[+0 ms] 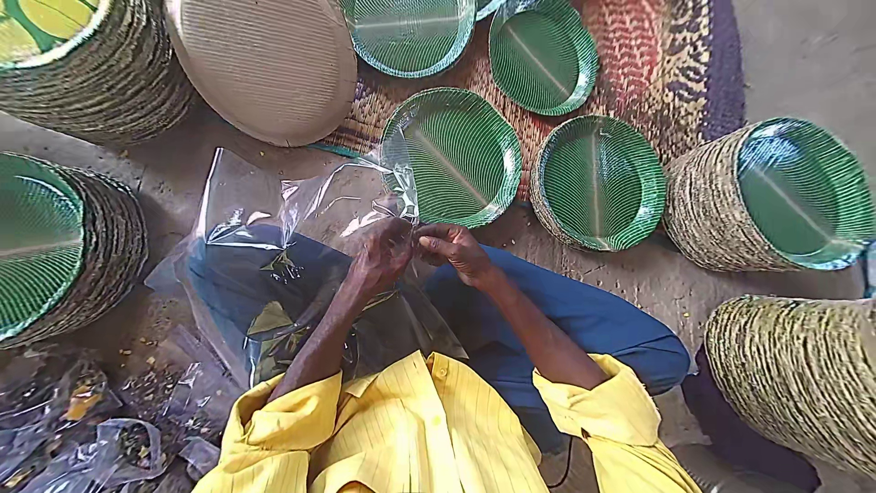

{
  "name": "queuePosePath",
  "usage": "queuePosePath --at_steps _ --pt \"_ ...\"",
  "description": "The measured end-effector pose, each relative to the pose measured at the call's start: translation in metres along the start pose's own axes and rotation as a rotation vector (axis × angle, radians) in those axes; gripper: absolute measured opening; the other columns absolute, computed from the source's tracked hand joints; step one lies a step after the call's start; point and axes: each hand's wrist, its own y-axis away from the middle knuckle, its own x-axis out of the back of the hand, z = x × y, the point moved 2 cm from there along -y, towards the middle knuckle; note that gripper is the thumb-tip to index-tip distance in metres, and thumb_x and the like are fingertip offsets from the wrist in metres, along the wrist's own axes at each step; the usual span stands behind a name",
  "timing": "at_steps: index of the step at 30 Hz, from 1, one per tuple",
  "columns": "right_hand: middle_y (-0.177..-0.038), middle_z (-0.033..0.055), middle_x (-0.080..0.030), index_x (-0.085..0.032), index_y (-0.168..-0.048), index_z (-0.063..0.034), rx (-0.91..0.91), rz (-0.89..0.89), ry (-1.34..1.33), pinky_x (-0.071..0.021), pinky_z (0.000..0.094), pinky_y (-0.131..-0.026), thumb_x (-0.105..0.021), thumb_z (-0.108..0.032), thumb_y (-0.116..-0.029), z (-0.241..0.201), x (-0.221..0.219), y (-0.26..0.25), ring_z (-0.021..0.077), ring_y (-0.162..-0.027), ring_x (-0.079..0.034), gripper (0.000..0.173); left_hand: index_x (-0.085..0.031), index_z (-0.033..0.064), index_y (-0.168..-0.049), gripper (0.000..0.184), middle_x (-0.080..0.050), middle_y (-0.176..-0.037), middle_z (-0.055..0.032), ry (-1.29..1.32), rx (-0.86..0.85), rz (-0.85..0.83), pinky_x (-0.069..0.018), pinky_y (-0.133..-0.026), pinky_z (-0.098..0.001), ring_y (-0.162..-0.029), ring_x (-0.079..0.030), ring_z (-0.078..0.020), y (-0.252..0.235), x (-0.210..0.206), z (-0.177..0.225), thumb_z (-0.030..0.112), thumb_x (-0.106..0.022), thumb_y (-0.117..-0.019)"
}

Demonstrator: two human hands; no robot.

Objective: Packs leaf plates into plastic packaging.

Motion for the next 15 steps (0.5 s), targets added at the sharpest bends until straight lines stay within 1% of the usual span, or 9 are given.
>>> queuePosePath --at_steps 2,4,6,7,9,11,13,15 --pt "-0.092 0.0029 -0.072 -0.07 -0.113 0.0012 0.032 0.043 0.06 -0.0591 0.026 -0.074 -0.058 0.002 -0.0994 -0.011 0.007 0.004 0.0077 -0.077 -0.067 0.018 -0.066 -0.0005 -0.126 0.032 -0.071 -0.117 -0.0182 -0.08 0.049 -0.012 -0.0567 -0.088 -0.049 -0.101 -0.07 -0.0299 -0.001 0.008 0.001 0.012 -0.064 -0.0967" --pt "-0.089 0.0023 -0.072 -0.069 -0.113 0.0019 0.073 0.12 0.079 -0.0608 0.0273 -0.074 -0.057 0.003 -0.0983 -0.026 0.019 0.011 0.0089 -0.075 -0.069 0.019 -0.066 0.0006 -0.128 0.034 -0.07 -0.119 -0.0189 -0.144 0.052 0.027 -0.0568 -0.088 -0.0511 -0.102 -0.071 -0.0322 0.001 0.017 0.002 0.01 -0.064 -0.0956" --pt "-0.084 0.0012 -0.073 -0.069 -0.111 -0.0001 0.124 0.21 0.087 -0.0613 0.0285 -0.074 -0.055 0.003 -0.0979 -0.046 0.038 0.024 0.0101 -0.074 -0.07 0.02 -0.067 -0.0008 -0.127 0.034 -0.071 -0.118 -0.02 -0.177 0.027 0.094 -0.0571 -0.088 -0.053 -0.101 -0.071 -0.0343 0.007 0.029 0.009 0.008 -0.065 -0.0942" --pt "-0.082 0.0 -0.073 -0.07 -0.11 -0.0031 0.165 0.249 0.101 -0.0614 0.0281 -0.074 -0.054 0.0 -0.0979 -0.056 0.052 0.033 0.0099 -0.074 -0.07 0.021 -0.068 -0.0009 -0.126 0.033 -0.071 -0.116 -0.0198 -0.197 0.007 0.136 -0.0574 -0.087 -0.0537 -0.1 -0.071 -0.0346 0.011 0.037 0.013 0.008 -0.065 -0.0937" --pt "-0.084 -0.0036 -0.074 -0.071 -0.108 -0.0106 0.254 0.336 0.136 -0.061 0.0271 -0.075 -0.051 -0.006 -0.098 -0.074 0.082 0.055 0.0084 -0.076 -0.07 0.023 -0.07 -0.0011 -0.12 0.029 -0.073 -0.112 -0.0188 -0.237 -0.054 0.241 -0.0583 -0.084 -0.0542 -0.096 -0.073 -0.0339 0.022 0.053 0.016 0.008 -0.066 -0.0927" --pt "-0.085 -0.0075 -0.074 -0.07 -0.108 -0.016 0.303 0.457 0.173 -0.0613 0.0258 -0.074 -0.049 -0.011 -0.099 -0.084 0.117 0.083 0.0064 -0.076 -0.071 0.024 -0.071 0.0 -0.117 0.027 -0.074 -0.107 -0.017 -0.263 -0.108 0.331 -0.0592 -0.081 -0.0524 -0.094 -0.073 -0.0318 0.033 0.071 0.015 0.008 -0.065 -0.0918" --pt "-0.084 -0.0075 -0.074 -0.069 -0.111 -0.0146 0.297 0.608 0.198 -0.0616 0.0251 -0.071 -0.048 -0.013 -0.1002 -0.083 0.157 0.111 0.0066 -0.075 -0.071 0.024 -0.072 -0.0001 -0.115 0.026 -0.074 -0.105 -0.0167 -0.285 -0.133 0.386 -0.0594 -0.08 -0.0511 -0.092 -0.073 -0.031 0.043 0.089 0.014 0.007 -0.065 -0.0912" --pt "-0.083 -0.0063 -0.072 -0.065 -0.112 -0.0103 0.25 0.732 0.204 -0.0605 0.0235 -0.068 -0.042 -0.01 -0.1048 -0.087 0.179 0.13 0.007 -0.073 -0.07 0.024 -0.073 -0.0001 -0.113 0.024 -0.074 -0.103 -0.0164 -0.323 -0.142 0.42 -0.0594 -0.081 -0.0505 -0.091 -0.073 -0.0307 0.054 0.105 0.012 0.007 -0.066 -0.0907"
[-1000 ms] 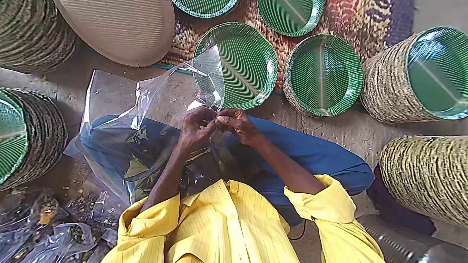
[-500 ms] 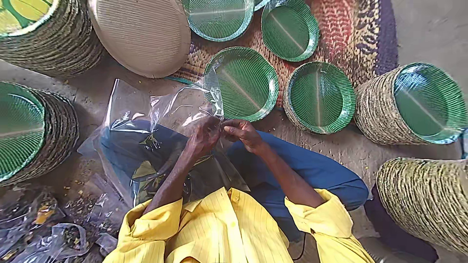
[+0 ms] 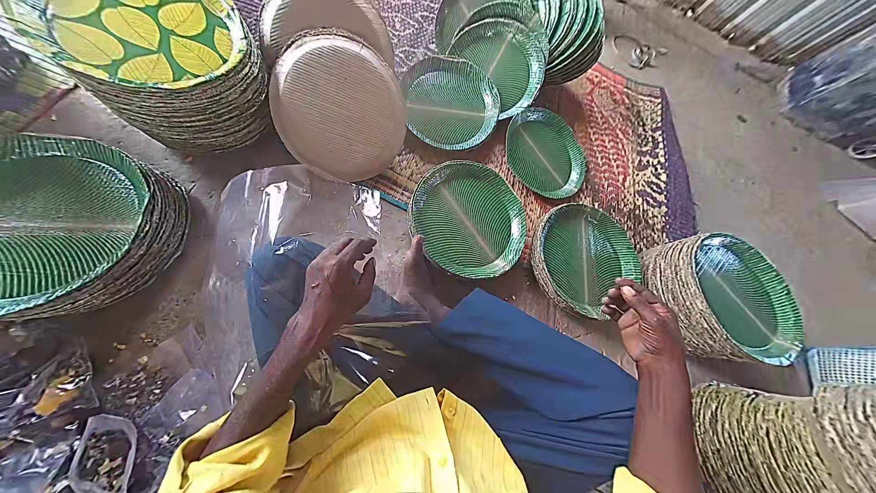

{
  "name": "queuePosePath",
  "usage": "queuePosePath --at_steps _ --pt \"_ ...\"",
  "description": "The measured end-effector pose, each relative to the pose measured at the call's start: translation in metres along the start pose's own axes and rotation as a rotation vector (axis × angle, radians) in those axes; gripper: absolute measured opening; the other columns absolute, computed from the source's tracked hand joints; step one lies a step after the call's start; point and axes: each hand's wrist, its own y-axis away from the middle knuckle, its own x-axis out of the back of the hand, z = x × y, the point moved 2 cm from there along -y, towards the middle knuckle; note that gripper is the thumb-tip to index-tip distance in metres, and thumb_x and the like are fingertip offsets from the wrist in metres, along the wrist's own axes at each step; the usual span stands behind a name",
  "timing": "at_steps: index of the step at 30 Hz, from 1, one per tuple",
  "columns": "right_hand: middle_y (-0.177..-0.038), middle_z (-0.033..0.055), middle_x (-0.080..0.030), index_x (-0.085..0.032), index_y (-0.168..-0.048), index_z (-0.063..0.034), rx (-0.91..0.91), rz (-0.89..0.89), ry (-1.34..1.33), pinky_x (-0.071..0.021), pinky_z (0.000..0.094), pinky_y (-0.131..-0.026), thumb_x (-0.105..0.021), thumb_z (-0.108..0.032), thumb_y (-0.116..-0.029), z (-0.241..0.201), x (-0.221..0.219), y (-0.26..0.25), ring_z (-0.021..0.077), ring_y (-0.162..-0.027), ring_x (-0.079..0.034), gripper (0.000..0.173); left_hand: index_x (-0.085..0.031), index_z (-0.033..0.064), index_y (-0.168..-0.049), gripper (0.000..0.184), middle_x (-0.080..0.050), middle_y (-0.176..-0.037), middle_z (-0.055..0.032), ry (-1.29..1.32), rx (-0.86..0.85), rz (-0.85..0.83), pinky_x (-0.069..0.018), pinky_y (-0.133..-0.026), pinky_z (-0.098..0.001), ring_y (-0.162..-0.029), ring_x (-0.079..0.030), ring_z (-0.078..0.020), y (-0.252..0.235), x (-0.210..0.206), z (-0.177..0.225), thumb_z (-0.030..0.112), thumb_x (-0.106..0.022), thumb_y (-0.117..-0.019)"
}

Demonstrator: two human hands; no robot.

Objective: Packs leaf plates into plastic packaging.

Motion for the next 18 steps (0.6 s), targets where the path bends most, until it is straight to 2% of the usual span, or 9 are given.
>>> queuePosePath --at_steps 2,4,7,10,13,15,16,17,18 --pt "-0.083 -0.0062 -0.072 -0.064 -0.113 -0.0074 -0.011 0.01 0.088 -0.0601 0.0226 -0.067 -0.044 -0.008 -0.1044 -0.003 0.015 0.0 0.0063 -0.073 -0.07 0.022 -0.073 -0.0001 -0.113 0.024 -0.074 -0.101 -0.0169 -0.03 -0.011 0.015 -0.0585 -0.08 -0.0528 -0.09 -0.073 -0.0323 0.004 0.015 -0.005 0.008 -0.065 -0.0912" --pt "-0.086 -0.0045 -0.073 -0.064 -0.117 -0.003 -0.013 -0.092 0.245 -0.0601 0.0229 -0.069 -0.049 -0.008 -0.101 -0.004 0.026 -0.001 0.006 -0.075 -0.071 0.022 -0.074 -0.0002 -0.112 0.024 -0.074 -0.098 -0.0172 -0.047 -0.029 0.052 -0.0583 -0.077 -0.0542 -0.088 -0.073 -0.0337 0.009 0.027 -0.008 0.009 -0.064 -0.0917" --pt "-0.096 0.0026 -0.074 -0.06 -0.127 0.0041 -0.06 -0.243 0.443 -0.0606 0.0253 -0.072 -0.056 -0.009 -0.0974 -0.003 0.052 -0.003 0.0083 -0.08 -0.071 0.033 -0.075 0.0005 -0.107 0.025 -0.075 -0.096 -0.0155 -0.064 -0.04 0.137 -0.0587 -0.077 -0.0508 -0.086 -0.073 -0.0316 0.02 0.046 -0.011 0.013 -0.06 -0.0927" --pt "-0.096 0.0056 -0.074 -0.059 -0.128 0.0042 -0.143 -0.183 0.459 -0.0603 0.026 -0.069 -0.054 -0.006 -0.1003 0.009 0.085 0.001 0.0103 -0.079 -0.072 0.03 -0.075 0.001 -0.105 0.025 -0.075 -0.096 -0.0152 -0.048 -0.052 0.21 -0.059 -0.078 -0.049 -0.087 -0.074 -0.0305 0.029 0.059 -0.016 0.015 -0.058 -0.0929" --pt "-0.1 0.0064 -0.073 -0.06 -0.126 0.0043 -0.24 -0.093 0.374 -0.0601 0.03 -0.069 -0.052 -0.01 -0.1042 0.03 0.109 0.012 0.0136 -0.08 -0.072 0.027 -0.076 0.001 -0.103 0.026 -0.075 -0.093 -0.0157 -0.027 -0.06 0.255 -0.0586 -0.075 -0.0488 -0.084 -0.074 -0.0307 0.031 0.063 -0.021 0.015 -0.057 -0.0922" --pt "-0.097 0.0084 -0.073 -0.057 -0.124 0.0091 -0.194 -0.111 0.276 -0.0593 0.0266 -0.068 -0.045 -0.008 -0.1089 0.029 0.093 0.036 0.0125 -0.08 -0.072 0.026 -0.075 0.0003 -0.103 0.025 -0.074 -0.092 -0.0159 -0.012 -0.068 0.25 -0.0585 -0.073 -0.0494 -0.082 -0.073 -0.031 0.027 0.067 -0.019 0.015 -0.057 -0.0918" --pt "-0.097 0.0116 -0.072 -0.053 -0.122 0.0158 -0.081 -0.177 0.262 -0.0572 0.0213 -0.069 -0.038 -0.004 -0.1094 0.02 0.073 0.055 0.0096 -0.081 -0.071 0.028 -0.075 -0.0004 -0.104 0.025 -0.074 -0.093 -0.0164 0.0 -0.072 0.24 -0.0583 -0.073 -0.0504 -0.082 -0.073 -0.0319 0.024 0.069 -0.016 0.014 -0.058 -0.0917" --pt "-0.1 0.017 -0.072 -0.051 -0.119 0.0218 -0.005 -0.233 0.311 -0.0557 0.0178 -0.075 -0.033 0.001 -0.1078 -0.003 0.044 0.077 0.0081 -0.087 -0.071 0.03 -0.075 -0.0007 -0.105 0.024 -0.074 -0.093 -0.0167 0.01 -0.075 0.23 -0.0585 -0.073 -0.0511 -0.081 -0.073 -0.0324 0.021 0.071 -0.013 0.013 -0.06 -0.0919" --pt "-0.114 0.0226 -0.067 -0.049 -0.129 0.0234 -0.31 -0.133 0.384 -0.0466 0.0232 -0.094 -0.027 0.007 -0.1087 -0.066 -0.013 0.112 0.0119 -0.1 -0.063 0.034 -0.075 -0.0005 -0.106 0.024 -0.075 -0.095 -0.0165 0.02 -0.077 0.218 -0.059 -0.074 -0.0511 -0.083 -0.073 -0.0325 0.018 0.072 -0.01 0.013 -0.061 -0.0929"
